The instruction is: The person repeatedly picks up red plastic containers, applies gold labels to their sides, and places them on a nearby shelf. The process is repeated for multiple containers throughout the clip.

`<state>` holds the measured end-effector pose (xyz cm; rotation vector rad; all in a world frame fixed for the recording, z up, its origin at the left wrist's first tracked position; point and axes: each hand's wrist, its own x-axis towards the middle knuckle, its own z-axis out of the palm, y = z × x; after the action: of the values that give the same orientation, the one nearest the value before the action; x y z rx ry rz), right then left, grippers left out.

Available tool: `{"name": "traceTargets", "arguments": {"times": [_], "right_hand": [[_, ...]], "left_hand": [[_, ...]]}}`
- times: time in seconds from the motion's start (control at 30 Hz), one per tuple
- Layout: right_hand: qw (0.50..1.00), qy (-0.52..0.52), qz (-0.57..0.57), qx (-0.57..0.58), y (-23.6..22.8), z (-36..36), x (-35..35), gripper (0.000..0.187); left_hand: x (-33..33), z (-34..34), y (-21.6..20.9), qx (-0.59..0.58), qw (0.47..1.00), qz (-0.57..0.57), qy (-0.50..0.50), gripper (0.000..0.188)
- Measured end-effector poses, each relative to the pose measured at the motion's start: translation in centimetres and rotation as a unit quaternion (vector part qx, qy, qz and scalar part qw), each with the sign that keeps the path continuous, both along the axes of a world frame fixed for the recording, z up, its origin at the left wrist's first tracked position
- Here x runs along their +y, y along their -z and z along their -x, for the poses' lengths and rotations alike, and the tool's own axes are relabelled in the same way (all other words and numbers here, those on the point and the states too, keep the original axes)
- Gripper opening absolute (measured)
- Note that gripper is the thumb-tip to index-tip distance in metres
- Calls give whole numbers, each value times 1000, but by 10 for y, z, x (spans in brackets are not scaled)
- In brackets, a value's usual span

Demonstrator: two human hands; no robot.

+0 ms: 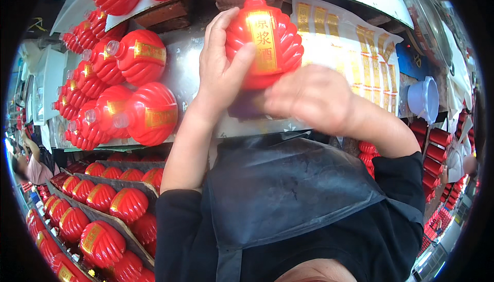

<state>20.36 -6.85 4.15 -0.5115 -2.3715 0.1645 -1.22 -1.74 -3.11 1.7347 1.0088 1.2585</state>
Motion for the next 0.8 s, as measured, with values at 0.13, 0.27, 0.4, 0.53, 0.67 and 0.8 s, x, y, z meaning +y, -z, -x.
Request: {"name": "traceTargets", "arguments": {"times": [0.13, 0.27, 0.4, 0.53, 0.67, 0.8], "right_hand": [[979, 185, 50, 73, 1, -16, 15, 35], [997, 57, -56, 11, 15, -14, -9, 23], [990, 98, 92, 41, 19, -20, -24, 24], [837, 221, 394, 308, 6, -31, -11, 19], [851, 346, 371, 136, 9, -22, 1, 36], [871, 335, 349, 79, 22, -2, -2, 74]], "left_hand": [[1, 0, -1, -2, 1000, -6, -6, 66], [-1, 0, -1, 12, 1000, -13, -14, 68], [-2, -3, -1, 20, 998, -50, -36, 63], [-16, -1, -4, 87, 991, -85, -58, 53], [-26, -4, -6, 109, 986, -118, -50, 48], [-28, -6, -9, 185, 971, -142, -47, 48]]}}
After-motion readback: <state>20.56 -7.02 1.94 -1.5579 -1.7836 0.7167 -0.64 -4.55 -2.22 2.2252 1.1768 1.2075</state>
